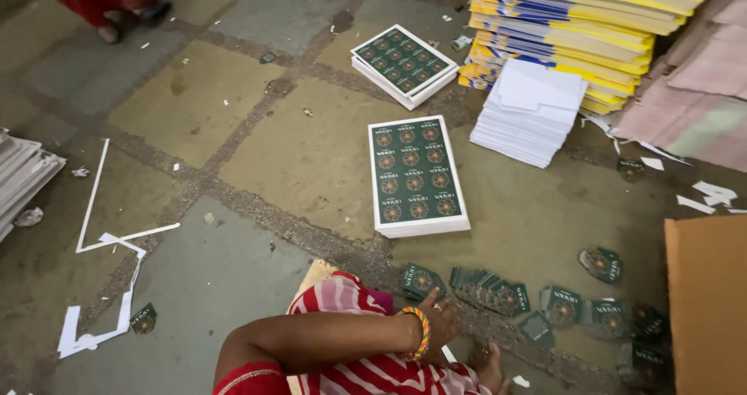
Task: The person gathers small cards from the floor, aligns them into stacks by hand, and places the stacks into a cardboard box.
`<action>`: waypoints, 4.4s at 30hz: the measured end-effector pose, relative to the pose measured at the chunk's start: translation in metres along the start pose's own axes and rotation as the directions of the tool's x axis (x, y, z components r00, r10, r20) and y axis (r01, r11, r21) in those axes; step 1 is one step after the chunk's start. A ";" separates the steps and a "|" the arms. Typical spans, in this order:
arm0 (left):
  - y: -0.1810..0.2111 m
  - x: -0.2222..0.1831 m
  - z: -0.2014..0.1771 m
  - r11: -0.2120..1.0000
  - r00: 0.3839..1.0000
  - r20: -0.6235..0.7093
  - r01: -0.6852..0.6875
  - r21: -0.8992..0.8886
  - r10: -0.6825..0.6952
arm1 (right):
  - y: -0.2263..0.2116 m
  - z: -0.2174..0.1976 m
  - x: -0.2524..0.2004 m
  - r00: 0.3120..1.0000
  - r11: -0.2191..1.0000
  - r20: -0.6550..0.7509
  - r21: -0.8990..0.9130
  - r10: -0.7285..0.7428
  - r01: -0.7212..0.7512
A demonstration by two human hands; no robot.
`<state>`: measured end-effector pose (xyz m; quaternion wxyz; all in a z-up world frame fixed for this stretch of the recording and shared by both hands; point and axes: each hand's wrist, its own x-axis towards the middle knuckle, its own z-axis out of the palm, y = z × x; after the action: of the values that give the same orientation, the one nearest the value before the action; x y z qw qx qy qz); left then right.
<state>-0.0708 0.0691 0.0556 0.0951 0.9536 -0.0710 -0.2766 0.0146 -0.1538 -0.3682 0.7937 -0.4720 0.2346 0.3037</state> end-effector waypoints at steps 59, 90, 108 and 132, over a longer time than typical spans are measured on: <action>-0.021 0.008 0.093 0.964 0.988 0.153 -0.029 0.265 -0.012 | -0.568 -0.053 -0.164 0.830 -0.383 0.166 -0.922 -0.533 -0.061; -0.022 0.140 -0.062 0.912 0.913 -0.042 0.407 0.043 -0.406 | -0.310 0.161 -0.072 0.878 -0.373 0.431 -0.865 -0.210 0.336; -0.067 0.209 0.078 0.365 0.513 -0.083 0.480 -0.798 -0.854 | -0.212 0.202 -0.076 0.805 -0.212 0.513 -0.858 -0.298 0.468; 0.020 0.216 -0.009 0.902 0.917 -0.348 0.028 -0.430 -0.194 | -0.274 0.145 -0.075 0.571 -0.316 0.720 -0.690 -0.395 0.651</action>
<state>0.1131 0.0106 -0.0436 0.2919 0.9491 0.0649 -0.0991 0.1666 -0.1456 -0.0884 0.3006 -0.8836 -0.3584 0.0182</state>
